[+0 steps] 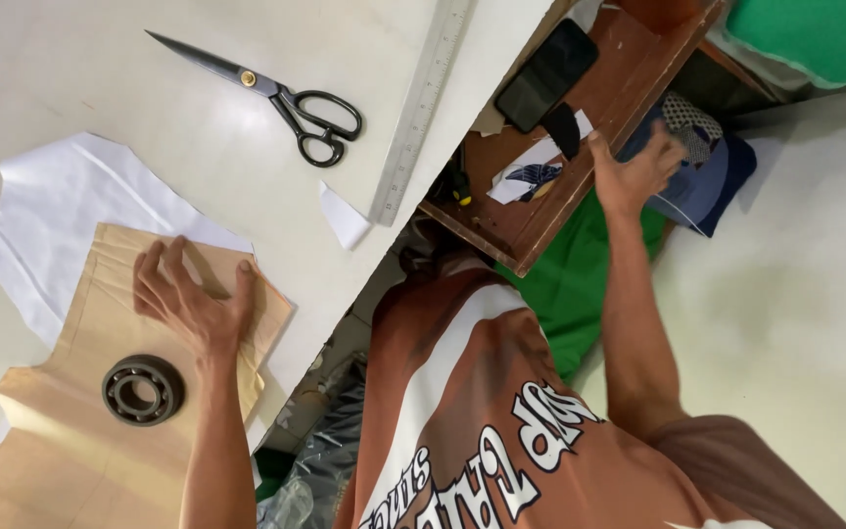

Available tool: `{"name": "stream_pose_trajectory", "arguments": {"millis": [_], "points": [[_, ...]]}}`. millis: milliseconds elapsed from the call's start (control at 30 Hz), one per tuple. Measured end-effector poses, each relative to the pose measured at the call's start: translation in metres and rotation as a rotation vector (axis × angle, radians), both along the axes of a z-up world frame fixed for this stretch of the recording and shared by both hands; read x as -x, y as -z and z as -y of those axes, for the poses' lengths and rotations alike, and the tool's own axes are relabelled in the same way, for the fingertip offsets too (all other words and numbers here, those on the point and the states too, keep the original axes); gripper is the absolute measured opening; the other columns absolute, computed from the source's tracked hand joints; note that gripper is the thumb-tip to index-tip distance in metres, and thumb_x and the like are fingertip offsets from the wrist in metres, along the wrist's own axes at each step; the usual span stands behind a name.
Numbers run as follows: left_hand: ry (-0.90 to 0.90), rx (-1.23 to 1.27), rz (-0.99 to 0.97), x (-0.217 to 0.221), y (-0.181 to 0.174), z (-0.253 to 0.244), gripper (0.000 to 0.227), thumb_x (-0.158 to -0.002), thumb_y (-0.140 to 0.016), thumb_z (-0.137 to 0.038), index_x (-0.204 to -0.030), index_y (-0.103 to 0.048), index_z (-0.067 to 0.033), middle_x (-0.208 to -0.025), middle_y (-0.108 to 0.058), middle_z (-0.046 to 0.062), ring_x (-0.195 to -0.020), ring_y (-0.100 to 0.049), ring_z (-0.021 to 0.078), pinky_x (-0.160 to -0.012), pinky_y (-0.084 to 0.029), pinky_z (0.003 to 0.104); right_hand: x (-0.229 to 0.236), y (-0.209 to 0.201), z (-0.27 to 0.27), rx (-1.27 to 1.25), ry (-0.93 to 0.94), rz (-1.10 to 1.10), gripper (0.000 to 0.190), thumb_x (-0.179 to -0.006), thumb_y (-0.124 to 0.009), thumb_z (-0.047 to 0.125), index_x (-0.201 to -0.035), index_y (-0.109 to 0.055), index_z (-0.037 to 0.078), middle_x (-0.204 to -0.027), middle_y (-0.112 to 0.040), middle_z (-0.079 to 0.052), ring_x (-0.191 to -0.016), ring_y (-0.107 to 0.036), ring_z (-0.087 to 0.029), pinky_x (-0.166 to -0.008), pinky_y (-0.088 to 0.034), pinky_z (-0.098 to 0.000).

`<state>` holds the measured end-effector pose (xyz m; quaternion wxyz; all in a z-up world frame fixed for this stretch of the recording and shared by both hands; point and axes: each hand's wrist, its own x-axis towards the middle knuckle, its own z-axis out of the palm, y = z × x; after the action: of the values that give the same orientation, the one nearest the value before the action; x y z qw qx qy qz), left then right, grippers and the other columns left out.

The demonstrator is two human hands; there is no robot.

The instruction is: The person uses large scissors to cut a piece of white fabric following the outline of a brown paper pattern. They carefully maneuver the scissors along the curved edges of the pattern, which is held in place by a roll of black tape. After cutting, the person removes the tape and lifts the pattern to reveal the cut fabric piece.

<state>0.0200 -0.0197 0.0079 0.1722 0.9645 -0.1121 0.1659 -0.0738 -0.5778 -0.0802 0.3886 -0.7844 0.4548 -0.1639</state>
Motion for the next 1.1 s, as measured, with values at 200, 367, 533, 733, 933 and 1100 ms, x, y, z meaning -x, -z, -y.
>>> {"name": "stream_pose_trajectory", "arguments": {"millis": [200, 367, 533, 733, 933, 1100], "points": [[-0.030, 0.014, 0.018, 0.004, 0.005, -0.002, 0.073, -0.085, -0.081, -0.054, -0.137, -0.061, -0.0075, -0.133, -0.049, 0.018, -0.132, -0.040, 0.0468, -0.106, -0.024, 0.066, -0.055, 0.038, -0.088, 0.321, -0.440, 0.025, 0.011, -0.088, -0.076, 0.009, -0.091, -0.073, -0.001, -0.080, -0.064, -0.018, -0.071, -0.068, -0.042, -0.066, -0.055, -0.0495], [-0.039, 0.017, 0.026, 0.006, 0.008, -0.004, 0.072, -0.086, -0.079, -0.055, -0.135, -0.060, -0.0062, -0.132, -0.048, 0.019, -0.132, -0.039, 0.0461, -0.105, -0.024, 0.067, -0.091, 0.082, -0.121, 0.079, -0.472, -0.297, 0.015, -0.081, -0.074, 0.016, -0.081, -0.075, 0.001, -0.069, -0.068, -0.019, -0.064, -0.070, -0.030, -0.057, -0.054, -0.0423], [-0.040, 0.043, 0.030, 0.006, 0.006, -0.004, 0.071, -0.090, -0.078, -0.057, -0.134, -0.060, -0.0048, -0.132, -0.048, 0.019, -0.133, -0.038, 0.0442, -0.107, -0.022, 0.066, -0.091, 0.033, -0.137, -0.223, -0.345, -0.341, 0.036, -0.083, -0.077, 0.032, -0.096, -0.077, -0.002, -0.098, -0.073, -0.028, -0.103, -0.070, -0.047, -0.084, -0.057, -0.0563], [-0.036, 0.067, -0.032, 0.008, -0.004, -0.004, 0.070, -0.091, -0.073, -0.059, -0.134, -0.058, -0.0054, -0.132, -0.046, 0.018, -0.134, -0.036, 0.0411, -0.109, -0.022, 0.065, -0.061, 0.023, -0.085, -0.688, -0.522, -0.438, 0.018, -0.080, -0.075, 0.023, -0.083, -0.069, 0.006, -0.071, -0.066, -0.013, -0.059, -0.068, -0.025, -0.051, -0.056, -0.0392], [-0.039, 0.089, -0.048, 0.007, -0.002, -0.005, 0.070, -0.089, -0.074, -0.057, -0.135, -0.059, -0.0059, -0.132, -0.045, 0.018, -0.135, -0.034, 0.0422, -0.110, -0.018, 0.065, -0.029, -0.112, -0.078, -0.887, -0.849, -0.573, 0.021, -0.087, -0.071, 0.012, -0.096, -0.054, 0.004, -0.080, -0.070, -0.018, -0.064, -0.074, -0.027, -0.051, -0.056, -0.0302], [-0.038, 0.088, -0.063, 0.006, -0.004, -0.004, 0.069, -0.090, -0.074, -0.054, -0.136, -0.058, -0.0045, -0.133, -0.045, 0.019, -0.135, -0.033, 0.0437, -0.110, -0.017, 0.068, 0.020, -0.101, -0.032, -0.975, -1.007, -0.351, 0.034, -0.088, -0.071, 0.015, -0.114, -0.069, -0.007, -0.074, -0.074, -0.022, -0.059, -0.074, -0.028, -0.052, -0.061, -0.0423]]}}
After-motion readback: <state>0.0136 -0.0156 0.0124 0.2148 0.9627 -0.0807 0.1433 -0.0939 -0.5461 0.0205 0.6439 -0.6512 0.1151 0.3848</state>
